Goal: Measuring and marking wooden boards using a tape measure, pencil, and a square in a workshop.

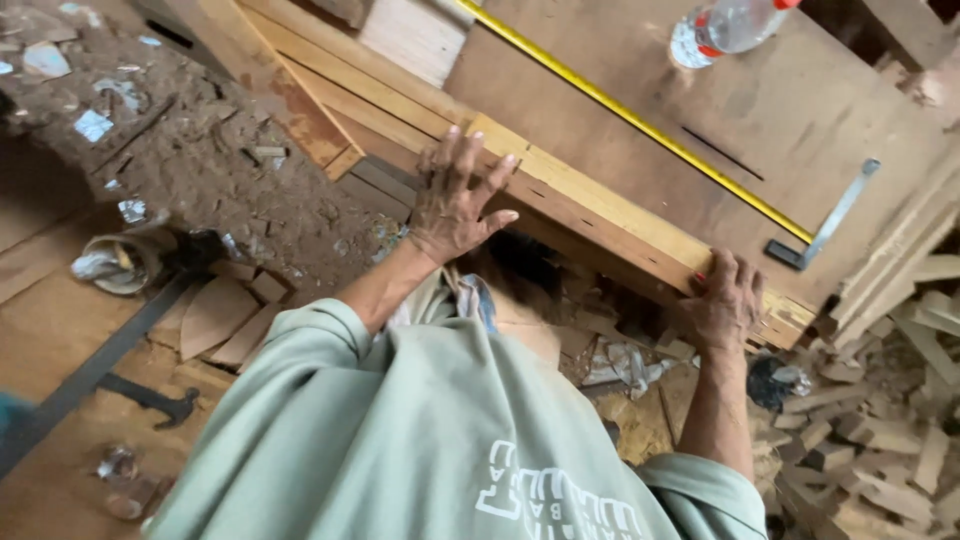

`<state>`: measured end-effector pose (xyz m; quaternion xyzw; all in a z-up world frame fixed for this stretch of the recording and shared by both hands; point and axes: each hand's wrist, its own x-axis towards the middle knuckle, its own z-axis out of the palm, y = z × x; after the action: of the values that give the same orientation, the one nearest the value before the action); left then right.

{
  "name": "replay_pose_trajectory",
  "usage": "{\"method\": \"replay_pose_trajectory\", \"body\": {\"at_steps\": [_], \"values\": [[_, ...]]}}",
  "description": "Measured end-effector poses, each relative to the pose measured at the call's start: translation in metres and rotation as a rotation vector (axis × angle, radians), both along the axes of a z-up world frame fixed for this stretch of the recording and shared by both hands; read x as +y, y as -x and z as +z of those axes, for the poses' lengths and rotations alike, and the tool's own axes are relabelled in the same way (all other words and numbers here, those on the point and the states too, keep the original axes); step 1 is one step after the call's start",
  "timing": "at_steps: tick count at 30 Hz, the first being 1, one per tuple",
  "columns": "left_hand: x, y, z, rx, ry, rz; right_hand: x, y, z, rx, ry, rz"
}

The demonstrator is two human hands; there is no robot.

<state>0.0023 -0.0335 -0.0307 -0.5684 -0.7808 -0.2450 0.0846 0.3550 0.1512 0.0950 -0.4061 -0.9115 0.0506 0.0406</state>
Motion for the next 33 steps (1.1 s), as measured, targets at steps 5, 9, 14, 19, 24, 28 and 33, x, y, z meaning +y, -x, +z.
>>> {"method": "replay_pose_trajectory", "body": {"at_steps": [5,9,14,19,24,28,33], "values": [[0.002,0.004,0.013,-0.055,0.02,-0.161,0.007,-0.012,-0.015,-0.022,-0.019,-0.056],[0.004,0.018,-0.002,-0.044,0.028,-0.082,0.009,-0.016,-0.019,-0.026,0.011,-0.086],[-0.002,0.042,-0.006,-0.194,-0.038,0.017,0.006,-0.022,-0.016,-0.038,0.028,-0.133],[-0.03,0.064,-0.033,-0.27,-0.007,0.23,0.013,-0.01,-0.024,-0.176,0.248,-0.134],[-0.044,0.094,-0.058,-0.216,-0.13,0.596,0.031,-0.047,-0.063,-0.451,0.051,-0.213],[-0.068,0.13,-0.102,-0.429,0.263,0.929,0.031,-0.048,-0.067,-0.372,0.047,-0.154],[-0.049,0.189,-0.063,-0.866,0.243,1.342,0.024,-0.034,-0.042,-0.37,0.161,-0.196]]}}
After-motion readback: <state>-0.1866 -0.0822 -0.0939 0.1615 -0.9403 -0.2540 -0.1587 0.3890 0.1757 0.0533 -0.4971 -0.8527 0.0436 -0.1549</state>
